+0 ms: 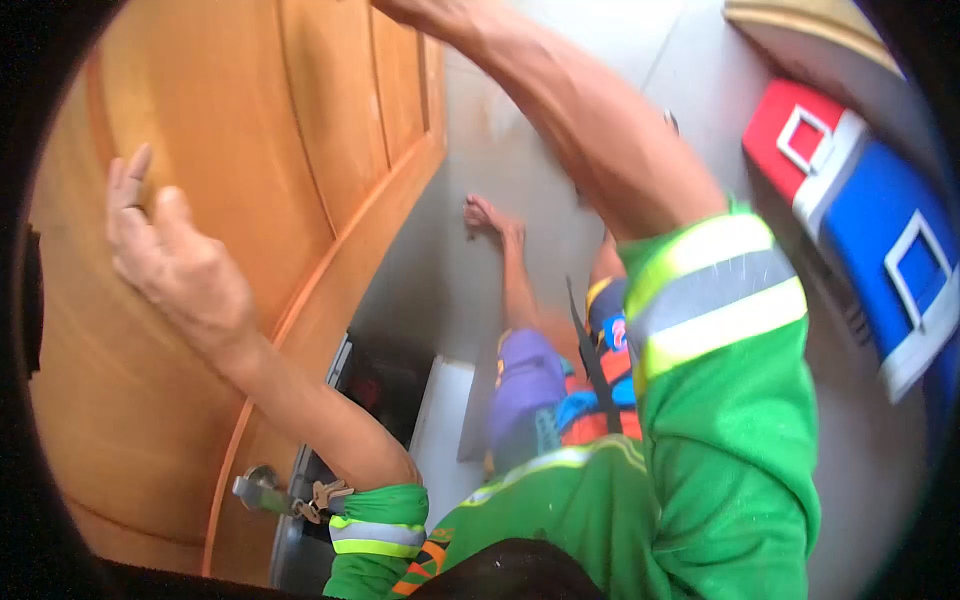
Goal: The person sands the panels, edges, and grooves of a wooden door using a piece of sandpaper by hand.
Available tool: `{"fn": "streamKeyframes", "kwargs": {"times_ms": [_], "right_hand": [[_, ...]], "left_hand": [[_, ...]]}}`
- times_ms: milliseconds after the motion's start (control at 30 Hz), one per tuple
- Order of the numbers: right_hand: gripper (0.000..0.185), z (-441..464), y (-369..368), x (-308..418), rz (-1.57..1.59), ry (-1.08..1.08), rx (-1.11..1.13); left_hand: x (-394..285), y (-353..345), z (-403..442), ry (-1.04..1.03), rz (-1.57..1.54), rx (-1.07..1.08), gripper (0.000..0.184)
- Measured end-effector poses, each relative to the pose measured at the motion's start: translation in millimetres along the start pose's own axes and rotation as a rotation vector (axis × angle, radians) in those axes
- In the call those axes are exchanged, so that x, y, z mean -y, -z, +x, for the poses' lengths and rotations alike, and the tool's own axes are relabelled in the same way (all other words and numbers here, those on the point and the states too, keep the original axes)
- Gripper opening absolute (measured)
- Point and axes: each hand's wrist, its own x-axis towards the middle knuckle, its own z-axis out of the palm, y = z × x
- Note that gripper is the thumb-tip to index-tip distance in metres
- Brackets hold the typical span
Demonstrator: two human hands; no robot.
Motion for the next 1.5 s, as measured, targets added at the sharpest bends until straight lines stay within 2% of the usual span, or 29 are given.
{"fn": "streamKeyframes", "kwargs": {"times_ms": [67, 100, 133, 167, 200, 233, 300, 367, 433, 467, 500, 667, 767, 800, 933, 1033, 1133, 1233, 1267, 1333, 1467, 1500], "right_hand": [[0.027, -46, -18, 4, 0.332, -0.136, 0.055], [0.03, -80, -2, 23, 0.434, -0.249, -0.063], [0.027, -104, -11, 26, 0.506, -0.33, -0.056], [0.025, -121, -28, 31, 0.513, -0.383, -0.167], [0.026, -134, -22, 38, 0.585, -0.478, -0.066], [0.026, -135, -4, 51, 0.812, -0.567, -0.05], [0.028, -122, 14, 69, 1.012, -0.832, 0.192], [0.029, -122, -16, 102, 1.047, -0.798, -0.09], [0.029, -105, -21, 126, 1.162, -0.871, -0.141], [0.028, -89, -27, 131, 1.266, -0.952, -0.085], [0.028, -74, -36, 134, 1.289, -0.961, -0.185], [0.023, 15, -46, 116, 1.417, -0.987, -0.394], [0.018, 18, -29, 108, 1.617, -0.987, -0.339], [0.018, 9, -31, 120, 1.514, -0.978, -0.39], [0.013, -96, -31, 198, 1.567, -1.069, -0.166], [0.016, -84, -3, 190, 1.671, -1.258, -0.158], [0.016, -7, -10, 137, 1.493, -1.126, -0.378], [0.015, -19, -15, 134, 1.607, -1.076, -0.397], [0.015, -53, -30, 163, 1.577, -1.05, -0.281], [0.015, -123, -36, 217, 1.646, -1.096, -0.199], [0.008, -81, -16, 193, 1.542, -1.197, -0.184], [0.008, -66, -15, 181, 1.52, -1.167, -0.272]], "left_hand": [[6, -16, -1, 0.011, 0.09, -0.104, 0.049], [8, -20, -5, 0.003, 0.135, -0.128, 0.056], [6, -24, -5, 0.054, 0.216, -0.132, 0.062], [5, -30, 3, 0.117, 0.295, -0.136, 0.069], [1, -36, 11, 0.165, 0.374, -0.144, 0.075], [1, -39, 17, 0.168, 0.426, -0.134, 0.078], [4, -40, 31, 0.177, 0.541, -0.081, 0.083], [2, -35, 27, 0.106, 0.581, -0.058, 0.085], [-1, -30, 20, 0.028, 0.593, -0.068, 0.086], [-3, -32, 21, 0.021, 0.605, -0.049, 0.086], [-6, -36, 24, 0.034, 0.62, -0.048, 0.085], [-15, -42, 34, 0.075, 0.748, -0.024, 0.081], [-26, -39, 42, 0.107, 0.671, -0.022, 0.078], [-33, -40, 44, 0.126, 0.692, -0.014, 0.076], [-55, -38, 58, 0.122, 0.657, 0.007, 0.072], [-66, -35, 62, 0.107, 0.634, 0.029, 0.069], [-70, -31, 63, 0.132, 0.605, 0.069, 0.072], [-68, -32, 62, 0.129, 0.578, 0.069, 0.071], [-65, -34, 61, 0.133, 0.578, 0.061, 0.071], [-62, -36, 57, 0.112, 0.566, 0.056, 0.071], [-61, -30, 57, 0.032, 0.546, 0.06, 0.066], [-59, -30, 55, 0.026, 0.537, 0.044, 0.064]]}}
